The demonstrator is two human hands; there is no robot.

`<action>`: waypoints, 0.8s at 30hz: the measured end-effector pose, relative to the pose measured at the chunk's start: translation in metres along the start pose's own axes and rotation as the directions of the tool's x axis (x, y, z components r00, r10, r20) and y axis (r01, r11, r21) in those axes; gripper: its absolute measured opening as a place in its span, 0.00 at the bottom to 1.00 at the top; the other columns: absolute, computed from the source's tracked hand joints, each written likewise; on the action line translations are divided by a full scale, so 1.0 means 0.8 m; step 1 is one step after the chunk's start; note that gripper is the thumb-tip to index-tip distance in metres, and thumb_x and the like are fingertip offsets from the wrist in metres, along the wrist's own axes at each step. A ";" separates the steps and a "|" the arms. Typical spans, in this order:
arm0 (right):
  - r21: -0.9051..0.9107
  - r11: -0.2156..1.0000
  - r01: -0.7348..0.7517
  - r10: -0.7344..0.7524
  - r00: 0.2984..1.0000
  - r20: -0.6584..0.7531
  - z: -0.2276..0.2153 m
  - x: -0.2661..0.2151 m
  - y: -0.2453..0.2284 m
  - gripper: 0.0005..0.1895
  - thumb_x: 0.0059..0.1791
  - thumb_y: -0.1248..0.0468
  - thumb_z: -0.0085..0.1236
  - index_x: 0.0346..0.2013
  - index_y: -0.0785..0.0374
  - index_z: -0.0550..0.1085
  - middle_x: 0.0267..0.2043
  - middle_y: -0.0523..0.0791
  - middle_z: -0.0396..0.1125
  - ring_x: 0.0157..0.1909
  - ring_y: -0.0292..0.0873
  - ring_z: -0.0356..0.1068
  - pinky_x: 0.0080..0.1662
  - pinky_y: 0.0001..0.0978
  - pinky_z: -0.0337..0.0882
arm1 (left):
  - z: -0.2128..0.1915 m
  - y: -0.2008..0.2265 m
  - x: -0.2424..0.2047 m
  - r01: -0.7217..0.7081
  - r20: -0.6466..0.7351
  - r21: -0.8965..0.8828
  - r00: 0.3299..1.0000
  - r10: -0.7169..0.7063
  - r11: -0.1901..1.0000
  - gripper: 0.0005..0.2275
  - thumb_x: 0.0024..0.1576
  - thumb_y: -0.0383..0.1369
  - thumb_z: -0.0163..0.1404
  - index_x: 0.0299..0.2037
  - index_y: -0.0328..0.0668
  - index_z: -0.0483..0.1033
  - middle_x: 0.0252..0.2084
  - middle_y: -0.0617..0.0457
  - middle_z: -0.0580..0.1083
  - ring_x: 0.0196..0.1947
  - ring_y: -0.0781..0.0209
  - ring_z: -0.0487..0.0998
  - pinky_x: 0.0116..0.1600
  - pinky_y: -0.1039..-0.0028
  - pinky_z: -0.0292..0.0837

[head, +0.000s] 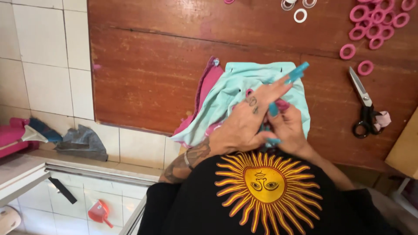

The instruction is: Cutting holes in a garment and attaching plastic grommets by hand

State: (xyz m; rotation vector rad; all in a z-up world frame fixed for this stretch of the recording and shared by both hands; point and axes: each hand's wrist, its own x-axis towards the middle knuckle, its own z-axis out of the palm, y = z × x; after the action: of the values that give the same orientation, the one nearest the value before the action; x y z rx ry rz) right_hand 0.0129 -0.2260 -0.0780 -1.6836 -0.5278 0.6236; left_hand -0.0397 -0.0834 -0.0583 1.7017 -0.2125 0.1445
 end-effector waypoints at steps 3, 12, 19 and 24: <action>0.212 0.969 -0.123 0.118 0.992 0.035 -0.011 -0.001 -0.006 0.18 0.50 0.54 0.38 0.25 0.64 0.67 0.27 0.43 0.64 0.28 0.34 0.62 0.32 0.22 0.62 | -0.020 0.008 0.002 -0.025 0.035 0.293 0.999 0.015 0.956 0.31 0.56 0.57 0.13 0.64 0.48 0.43 0.68 0.50 0.47 0.70 0.50 0.51 0.73 0.53 0.48; -0.436 0.900 0.014 0.070 0.982 0.175 -0.045 0.014 -0.059 0.14 0.49 0.58 0.38 0.25 0.61 0.69 0.21 0.41 0.66 0.23 0.36 0.64 0.33 0.25 0.62 | -0.048 0.047 0.017 0.056 -0.207 0.308 0.978 0.009 0.950 0.14 0.57 0.36 0.43 0.52 0.46 0.62 0.53 0.48 0.66 0.54 0.54 0.70 0.60 0.67 0.66; -0.509 0.805 0.304 -0.318 0.946 0.063 -0.026 0.012 -0.052 0.04 0.44 0.71 0.53 0.27 0.71 0.70 0.21 0.52 0.65 0.24 0.53 0.66 0.27 0.37 0.66 | -0.003 0.024 0.014 0.204 -0.362 0.011 0.913 -0.187 0.979 0.05 0.52 0.35 0.49 0.37 0.58 0.75 0.35 0.62 0.75 0.39 0.66 0.76 0.43 0.81 0.72; -0.504 0.799 0.326 -0.445 0.886 -0.132 -0.012 0.011 -0.062 0.08 0.43 0.69 0.61 0.32 0.68 0.72 0.24 0.45 0.67 0.25 0.42 0.67 0.30 0.26 0.68 | -0.007 0.048 0.021 0.361 -0.413 -0.167 0.820 -0.397 0.918 0.04 0.52 0.34 0.47 0.31 0.55 0.76 0.22 0.59 0.75 0.32 0.71 0.74 0.34 0.80 0.71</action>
State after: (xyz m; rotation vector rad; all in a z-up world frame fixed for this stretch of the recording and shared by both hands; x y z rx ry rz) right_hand 0.0255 -0.2181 -0.0290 -1.9902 -0.8686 -0.0322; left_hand -0.0320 -0.0835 -0.0165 1.5503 0.4569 0.2148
